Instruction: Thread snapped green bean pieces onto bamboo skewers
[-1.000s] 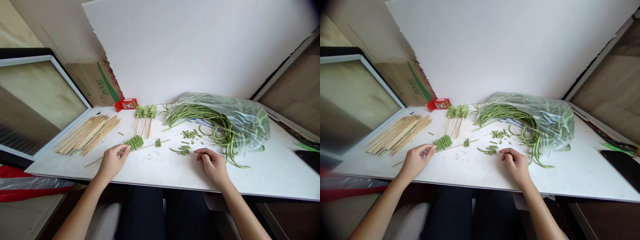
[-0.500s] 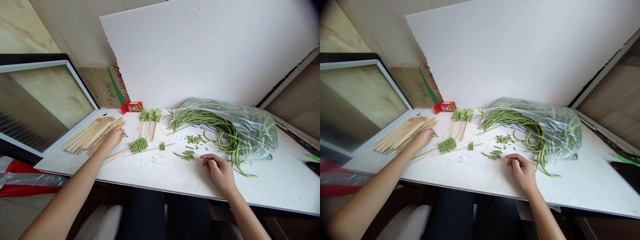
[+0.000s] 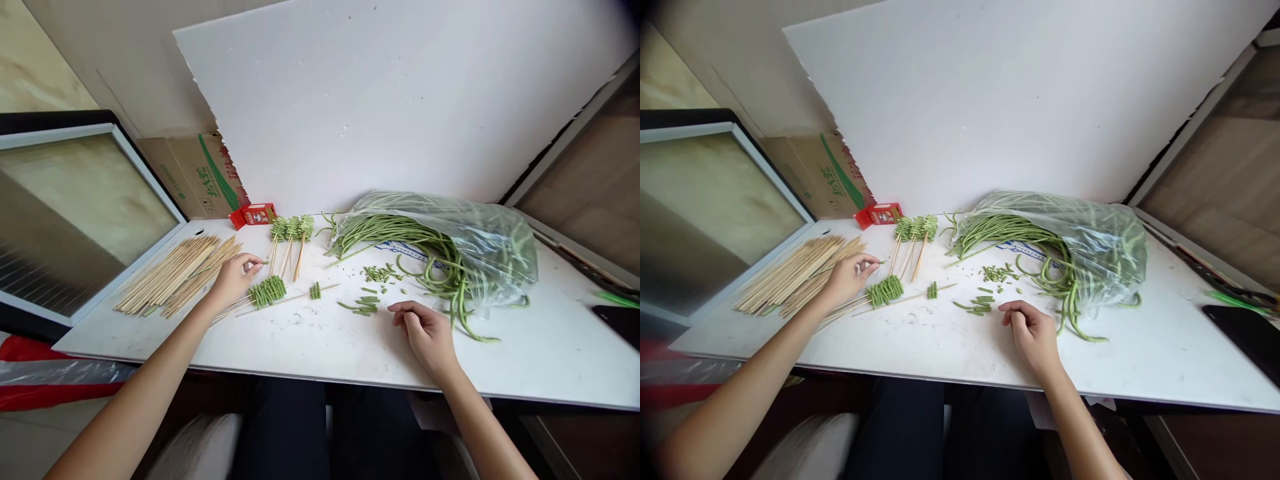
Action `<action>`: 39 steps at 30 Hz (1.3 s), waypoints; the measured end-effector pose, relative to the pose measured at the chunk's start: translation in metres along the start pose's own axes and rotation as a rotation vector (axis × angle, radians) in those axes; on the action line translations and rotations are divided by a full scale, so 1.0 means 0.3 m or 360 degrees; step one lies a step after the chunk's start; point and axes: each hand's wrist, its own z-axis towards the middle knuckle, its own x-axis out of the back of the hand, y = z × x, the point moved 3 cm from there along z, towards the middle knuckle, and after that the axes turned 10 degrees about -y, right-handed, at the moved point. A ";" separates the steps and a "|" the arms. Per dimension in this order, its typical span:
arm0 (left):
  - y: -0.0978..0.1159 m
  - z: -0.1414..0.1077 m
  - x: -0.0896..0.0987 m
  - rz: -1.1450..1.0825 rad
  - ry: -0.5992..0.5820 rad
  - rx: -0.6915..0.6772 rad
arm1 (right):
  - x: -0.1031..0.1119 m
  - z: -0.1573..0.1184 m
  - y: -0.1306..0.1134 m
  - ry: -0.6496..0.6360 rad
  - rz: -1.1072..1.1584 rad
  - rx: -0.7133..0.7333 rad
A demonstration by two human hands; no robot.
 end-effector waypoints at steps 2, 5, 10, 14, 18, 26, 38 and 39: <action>0.135 0.030 -0.024 -0.0074 0.0007 -0.0200 | -0.002 0.000 -0.002 0.0005 -0.0003 0.0022; 0.343 0.096 -0.097 -0.0111 -0.0069 -0.0400 | -0.005 0.000 -0.003 0.0016 0.0008 0.0048; 0.608 0.263 -0.319 -0.0125 -0.0347 -0.0496 | -0.009 0.000 -0.004 0.0004 0.0050 0.0116; 0.735 0.399 -0.515 -0.0140 -0.0473 -0.0516 | -0.008 -0.002 -0.009 0.0016 0.0081 0.0168; 0.797 0.473 -0.647 -0.0191 -0.0623 -0.0593 | -0.007 -0.007 -0.014 0.0010 0.0136 0.0178; 0.732 0.395 -0.552 -0.0268 -0.0432 -0.0596 | -0.004 -0.013 -0.031 -0.0002 0.0188 0.0162; 0.410 -0.326 -0.144 0.0193 0.0179 -0.0497 | -0.008 -0.005 -0.015 -0.0049 -0.0010 0.0231; 0.364 -0.367 -0.118 0.0213 0.0241 -0.0418 | -0.009 -0.005 -0.017 -0.0059 -0.0038 0.0243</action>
